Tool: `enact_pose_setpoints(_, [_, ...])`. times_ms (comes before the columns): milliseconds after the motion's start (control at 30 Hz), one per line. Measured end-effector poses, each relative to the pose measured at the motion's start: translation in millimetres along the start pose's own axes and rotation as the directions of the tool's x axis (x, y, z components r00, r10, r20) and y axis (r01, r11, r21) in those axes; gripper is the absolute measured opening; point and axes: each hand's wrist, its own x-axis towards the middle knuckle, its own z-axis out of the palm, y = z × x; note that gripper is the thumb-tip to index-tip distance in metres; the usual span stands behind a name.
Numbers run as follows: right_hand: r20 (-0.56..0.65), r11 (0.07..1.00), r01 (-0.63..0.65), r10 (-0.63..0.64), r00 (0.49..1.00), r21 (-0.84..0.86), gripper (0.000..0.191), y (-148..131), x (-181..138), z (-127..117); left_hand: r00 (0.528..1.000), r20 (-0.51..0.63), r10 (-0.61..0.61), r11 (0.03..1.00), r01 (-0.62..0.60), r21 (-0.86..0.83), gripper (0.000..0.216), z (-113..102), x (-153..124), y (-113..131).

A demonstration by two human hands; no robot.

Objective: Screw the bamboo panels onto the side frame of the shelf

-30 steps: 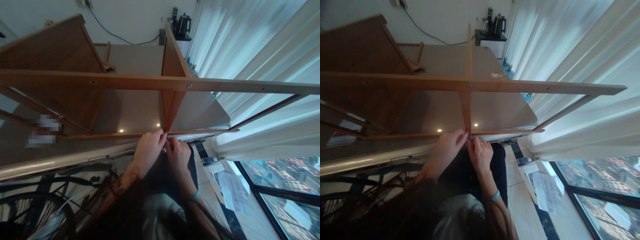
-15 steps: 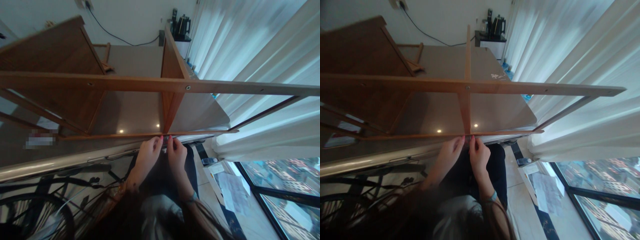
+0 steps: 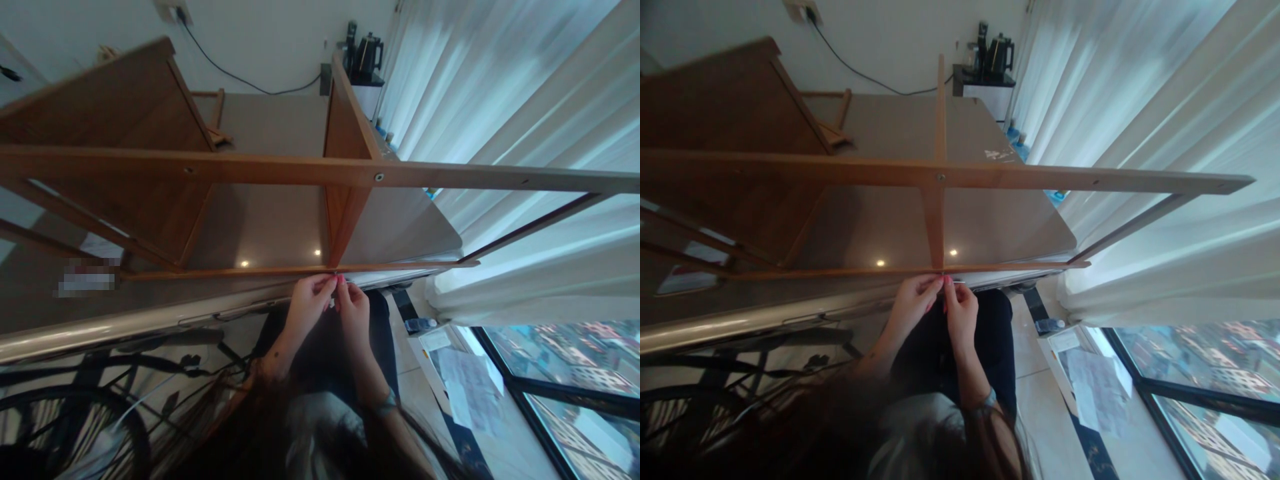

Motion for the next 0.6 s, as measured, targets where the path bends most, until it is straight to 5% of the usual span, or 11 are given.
enact_pose_setpoints(233, [-0.216,0.882,0.139,-0.258,0.942,-0.451,0.038,4.8,3.3,-16.8,1.000,-0.024,-0.020,0.999,0.021,0.042,0.047,1.2,-1.2,0.3])
enact_pose_setpoints(333, [-0.080,0.674,0.345,-0.514,0.854,-0.653,0.036,7.5,7.3,-25.7,0.999,-0.038,-0.006,0.998,0.008,0.058,0.045,2.0,-1.0,-0.3])
enact_pose_setpoints(433, [0.124,0.451,0.501,-0.640,0.758,-0.738,0.025,8.5,10.6,-30.4,0.999,-0.049,0.013,0.998,-0.009,0.070,0.043,2.7,-1.1,-2.4])
enact_pose_setpoints(600, [0.198,0.386,0.533,-0.639,0.743,-0.753,0.022,9.1,10.7,-29.2,0.997,-0.066,0.041,0.994,-0.035,0.101,0.044,2.3,-2.0,-3.6])
